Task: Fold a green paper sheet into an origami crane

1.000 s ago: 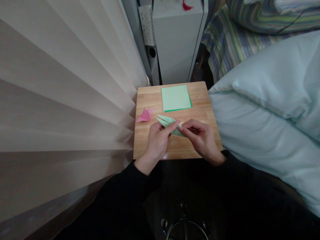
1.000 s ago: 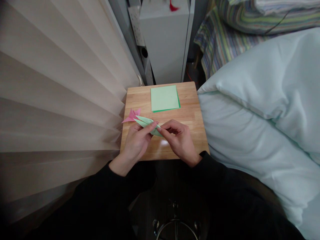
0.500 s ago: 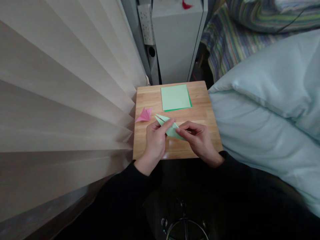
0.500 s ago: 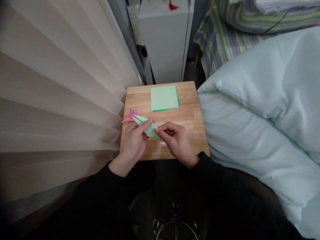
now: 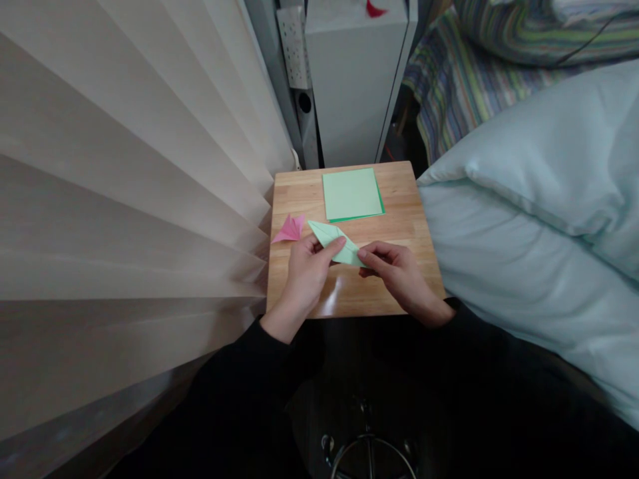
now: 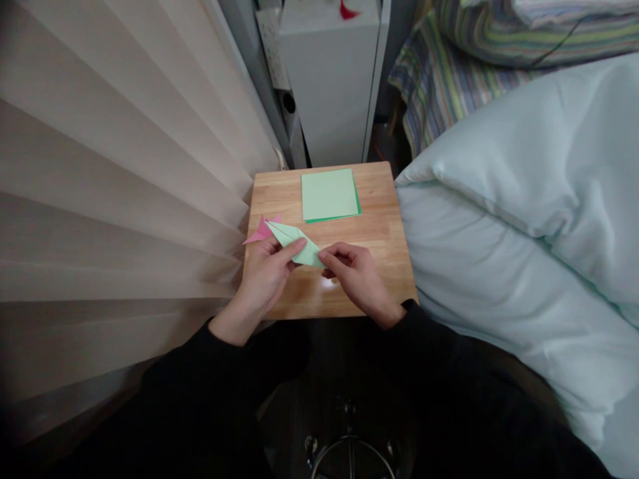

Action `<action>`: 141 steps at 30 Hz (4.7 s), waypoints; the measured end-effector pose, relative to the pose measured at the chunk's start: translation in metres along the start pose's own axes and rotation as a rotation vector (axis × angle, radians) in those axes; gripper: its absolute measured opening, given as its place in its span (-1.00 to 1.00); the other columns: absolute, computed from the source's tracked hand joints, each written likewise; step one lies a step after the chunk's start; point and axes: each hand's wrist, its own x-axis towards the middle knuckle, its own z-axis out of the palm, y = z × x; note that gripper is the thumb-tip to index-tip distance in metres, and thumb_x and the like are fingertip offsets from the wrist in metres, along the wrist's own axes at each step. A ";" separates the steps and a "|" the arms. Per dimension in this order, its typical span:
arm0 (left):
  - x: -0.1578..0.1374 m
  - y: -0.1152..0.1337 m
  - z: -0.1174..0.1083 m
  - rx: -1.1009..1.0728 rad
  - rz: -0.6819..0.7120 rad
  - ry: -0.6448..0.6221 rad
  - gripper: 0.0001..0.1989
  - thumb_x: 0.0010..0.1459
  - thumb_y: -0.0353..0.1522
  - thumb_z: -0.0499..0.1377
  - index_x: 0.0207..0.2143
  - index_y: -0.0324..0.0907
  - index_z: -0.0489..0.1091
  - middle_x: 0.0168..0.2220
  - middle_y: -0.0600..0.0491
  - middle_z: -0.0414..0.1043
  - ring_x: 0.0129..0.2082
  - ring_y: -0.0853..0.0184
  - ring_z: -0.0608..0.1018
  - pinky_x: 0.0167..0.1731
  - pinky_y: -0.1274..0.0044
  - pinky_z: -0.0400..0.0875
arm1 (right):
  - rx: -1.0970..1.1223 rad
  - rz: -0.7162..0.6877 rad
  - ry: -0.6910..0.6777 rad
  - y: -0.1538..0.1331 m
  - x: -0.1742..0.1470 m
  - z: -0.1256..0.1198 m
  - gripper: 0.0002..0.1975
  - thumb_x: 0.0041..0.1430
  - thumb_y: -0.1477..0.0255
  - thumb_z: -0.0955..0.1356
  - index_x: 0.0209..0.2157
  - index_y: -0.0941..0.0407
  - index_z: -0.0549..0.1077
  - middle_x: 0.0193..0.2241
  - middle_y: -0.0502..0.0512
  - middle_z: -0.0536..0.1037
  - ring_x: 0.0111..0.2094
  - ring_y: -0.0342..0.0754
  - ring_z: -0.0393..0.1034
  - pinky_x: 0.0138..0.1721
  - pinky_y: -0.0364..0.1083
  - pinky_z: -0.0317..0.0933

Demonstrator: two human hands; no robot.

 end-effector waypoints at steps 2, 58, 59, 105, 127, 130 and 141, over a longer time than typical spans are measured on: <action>0.001 0.001 -0.002 -0.007 0.040 0.029 -0.74 -0.11 -0.32 0.51 -0.39 -0.23 0.57 -0.41 0.07 0.55 -0.40 0.39 0.53 -0.33 0.52 0.45 | -0.050 -0.023 -0.025 -0.001 -0.001 -0.001 -0.69 0.11 0.14 0.52 -0.44 0.12 0.58 -0.54 -0.01 0.54 -0.48 -0.12 0.40 -0.42 -0.10 0.29; -0.028 0.002 0.028 -0.284 -0.079 0.046 -0.68 -0.21 -0.43 0.54 -0.38 -0.22 0.52 -0.45 0.14 0.54 -0.46 0.46 0.56 -0.38 0.59 0.44 | 0.092 -0.166 0.121 -0.010 -0.012 0.011 -0.81 0.20 0.28 0.44 -0.40 0.09 0.48 -0.51 -0.04 0.48 -0.48 -0.14 0.38 -0.37 -0.07 0.28; -0.027 0.002 0.028 -0.282 -0.083 0.048 -0.68 -0.22 -0.43 0.54 -0.39 -0.23 0.53 -0.45 0.13 0.54 -0.46 0.46 0.55 -0.38 0.59 0.44 | 0.067 -0.176 0.120 -0.011 -0.012 0.011 -0.83 0.19 0.29 0.44 -0.39 0.08 0.48 -0.52 -0.04 0.48 -0.48 -0.14 0.38 -0.38 -0.08 0.28; -0.015 0.014 0.011 0.019 -0.211 0.035 -0.68 -0.22 -0.36 0.54 -0.44 -0.25 0.50 -0.43 0.07 0.55 -0.45 0.45 0.51 -0.49 0.63 0.35 | -0.291 -0.226 0.051 -0.008 -0.014 0.010 -0.80 0.27 0.28 0.41 -0.33 0.13 0.52 -0.39 0.07 0.55 -0.35 -0.06 0.43 -0.27 -0.03 0.30; 0.005 -0.001 -0.007 0.073 -0.063 -0.009 -0.74 -0.15 -0.28 0.51 -0.48 -0.25 0.59 -0.46 0.03 0.56 -0.48 0.40 0.51 -0.37 0.51 0.41 | -0.255 -0.087 -0.133 0.004 -0.001 0.000 -0.69 0.33 0.24 0.36 -0.40 0.13 0.56 -0.47 0.03 0.57 -0.39 -0.09 0.43 -0.30 -0.06 0.28; 0.002 -0.004 -0.005 0.118 -0.089 -0.075 -0.75 -0.15 -0.27 0.50 -0.54 -0.25 0.57 -0.51 0.03 0.54 -0.51 0.40 0.48 -0.42 0.52 0.36 | -0.197 -0.104 -0.131 0.005 0.001 0.000 -0.70 0.30 0.19 0.39 -0.36 0.14 0.57 -0.46 0.02 0.55 -0.40 -0.10 0.40 -0.33 -0.08 0.27; -0.002 -0.017 -0.003 0.137 -0.041 -0.030 -0.77 -0.10 -0.30 0.50 -0.54 -0.24 0.56 -0.51 0.05 0.52 -0.50 0.41 0.47 -0.41 0.52 0.33 | -0.242 -0.114 -0.146 0.006 0.003 -0.001 -0.60 0.27 0.08 0.40 -0.43 0.13 0.54 -0.53 0.01 0.48 -0.47 -0.11 0.29 -0.45 -0.10 0.21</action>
